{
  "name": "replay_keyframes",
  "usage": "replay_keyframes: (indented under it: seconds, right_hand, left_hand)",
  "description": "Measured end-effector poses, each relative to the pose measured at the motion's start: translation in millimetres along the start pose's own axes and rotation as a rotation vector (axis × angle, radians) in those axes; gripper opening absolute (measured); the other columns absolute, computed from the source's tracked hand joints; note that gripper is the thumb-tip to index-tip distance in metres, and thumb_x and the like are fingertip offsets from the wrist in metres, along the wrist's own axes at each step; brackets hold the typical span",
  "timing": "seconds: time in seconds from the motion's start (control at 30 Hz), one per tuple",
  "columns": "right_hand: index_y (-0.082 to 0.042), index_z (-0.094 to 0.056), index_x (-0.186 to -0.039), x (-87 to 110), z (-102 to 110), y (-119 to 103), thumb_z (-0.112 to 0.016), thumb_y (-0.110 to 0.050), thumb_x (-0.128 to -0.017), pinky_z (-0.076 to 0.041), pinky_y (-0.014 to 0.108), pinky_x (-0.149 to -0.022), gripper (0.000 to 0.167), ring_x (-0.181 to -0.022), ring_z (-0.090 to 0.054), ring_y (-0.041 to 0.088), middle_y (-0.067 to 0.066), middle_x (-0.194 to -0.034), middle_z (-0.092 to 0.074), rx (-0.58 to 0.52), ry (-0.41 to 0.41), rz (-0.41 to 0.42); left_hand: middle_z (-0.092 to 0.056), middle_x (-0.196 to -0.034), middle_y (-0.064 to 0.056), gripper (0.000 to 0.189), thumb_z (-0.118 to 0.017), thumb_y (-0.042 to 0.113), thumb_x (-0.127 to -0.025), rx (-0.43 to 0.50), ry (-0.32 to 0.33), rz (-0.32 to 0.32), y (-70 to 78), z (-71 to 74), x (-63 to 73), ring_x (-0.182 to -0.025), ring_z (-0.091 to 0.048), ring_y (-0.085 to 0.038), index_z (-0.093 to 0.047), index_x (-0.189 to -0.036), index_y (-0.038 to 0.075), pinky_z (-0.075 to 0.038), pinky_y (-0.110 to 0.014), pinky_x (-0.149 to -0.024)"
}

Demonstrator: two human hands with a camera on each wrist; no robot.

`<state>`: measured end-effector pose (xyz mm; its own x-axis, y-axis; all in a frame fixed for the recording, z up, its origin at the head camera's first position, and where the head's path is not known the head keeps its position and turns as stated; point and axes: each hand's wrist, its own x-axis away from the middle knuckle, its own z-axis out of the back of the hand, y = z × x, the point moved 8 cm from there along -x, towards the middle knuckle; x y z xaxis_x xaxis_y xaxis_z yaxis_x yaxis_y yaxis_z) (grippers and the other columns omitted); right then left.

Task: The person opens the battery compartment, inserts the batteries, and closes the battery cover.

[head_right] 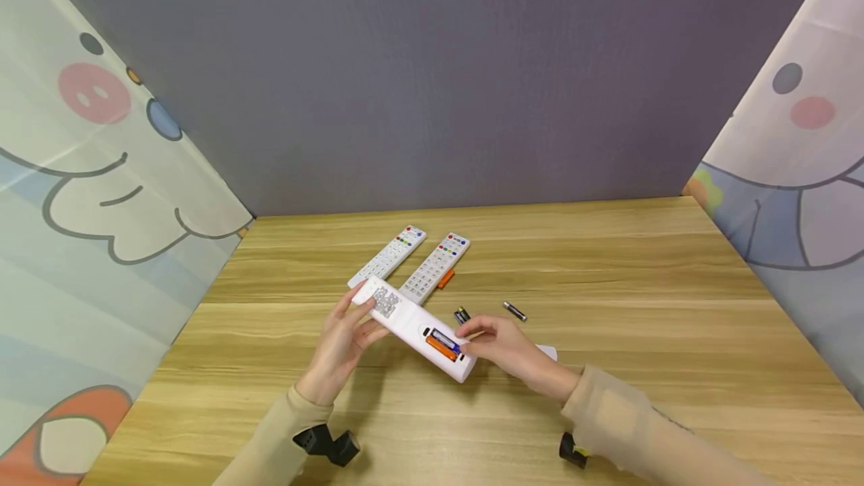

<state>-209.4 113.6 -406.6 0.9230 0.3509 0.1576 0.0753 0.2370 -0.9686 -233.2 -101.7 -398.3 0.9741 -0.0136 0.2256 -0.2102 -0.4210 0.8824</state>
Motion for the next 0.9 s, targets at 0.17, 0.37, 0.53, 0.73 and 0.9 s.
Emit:
replay_keyframes:
  seconds: [0.17, 0.37, 0.53, 0.73, 0.9]
  right_hand:
    - [0.005, -0.059, -0.1, 0.2, 5, -2, -0.063, -0.011, -0.08, -0.051, 0.021, -0.074, 0.026, -0.089, -0.058, 0.02, 0.017, -0.102, -0.059, 0.068, -0.019, 0.068]
    - [0.002, -0.06, -0.099, 4.7, 17, -6, -0.061, -0.015, -0.082, -0.049, 0.022, -0.074, 0.024, -0.089, -0.057, 0.02, 0.015, -0.102, -0.059, 0.144, -0.013, 0.113]
    - [0.003, -0.058, -0.101, 9.2, 26, -8, -0.06, -0.014, -0.083, -0.05, 0.022, -0.073, 0.024, -0.088, -0.057, 0.018, 0.016, -0.102, -0.059, 0.189, -0.007, 0.137]
    - [0.004, -0.058, -0.099, 12.7, 37, -8, -0.057, -0.008, -0.084, -0.051, 0.021, -0.072, 0.019, -0.087, -0.057, 0.024, 0.015, -0.099, -0.06, 0.266, 0.004, 0.179]
    - [0.003, -0.059, -0.096, 15.3, 43, -5, -0.058, -0.003, -0.082, -0.051, 0.021, -0.072, 0.016, -0.085, -0.057, 0.023, 0.013, -0.095, -0.061, 0.354, 0.025, 0.211]
  left_hand:
    - [-0.057, -0.099, -0.013, 0.047, -0.047, -0.001, -0.087, 0.011, 0.01, 0.006, -0.5, 0.9, -0.2, -0.073, -0.064, -0.021, -0.034, -0.132, 0.004, -0.056, -0.031, -0.065]
    - [-0.057, -0.099, -0.012, 0.047, -0.047, -0.001, -0.088, 0.022, 0.008, 0.01, 0.0, 2.1, 0.5, -0.072, -0.064, -0.02, -0.033, -0.132, 0.004, -0.056, -0.031, -0.066]
    - [-0.057, -0.099, -0.012, 0.047, -0.046, -0.002, -0.088, 0.024, 0.014, 0.015, 0.8, 2.8, 1.5, -0.072, -0.064, -0.02, -0.034, -0.132, 0.004, -0.056, -0.032, -0.067]
    - [-0.057, -0.096, -0.011, 0.047, -0.046, -0.001, -0.088, 0.021, 0.012, 0.009, 2.4, 3.8, 1.7, -0.069, -0.064, -0.019, -0.032, -0.133, 0.003, -0.056, -0.03, -0.065]
    - [-0.057, -0.095, -0.011, 0.048, -0.047, 0.0, -0.088, 0.033, 0.025, 0.017, 3.3, 6.8, 1.1, -0.068, -0.063, -0.019, -0.032, -0.133, 0.004, -0.056, -0.03, -0.065]
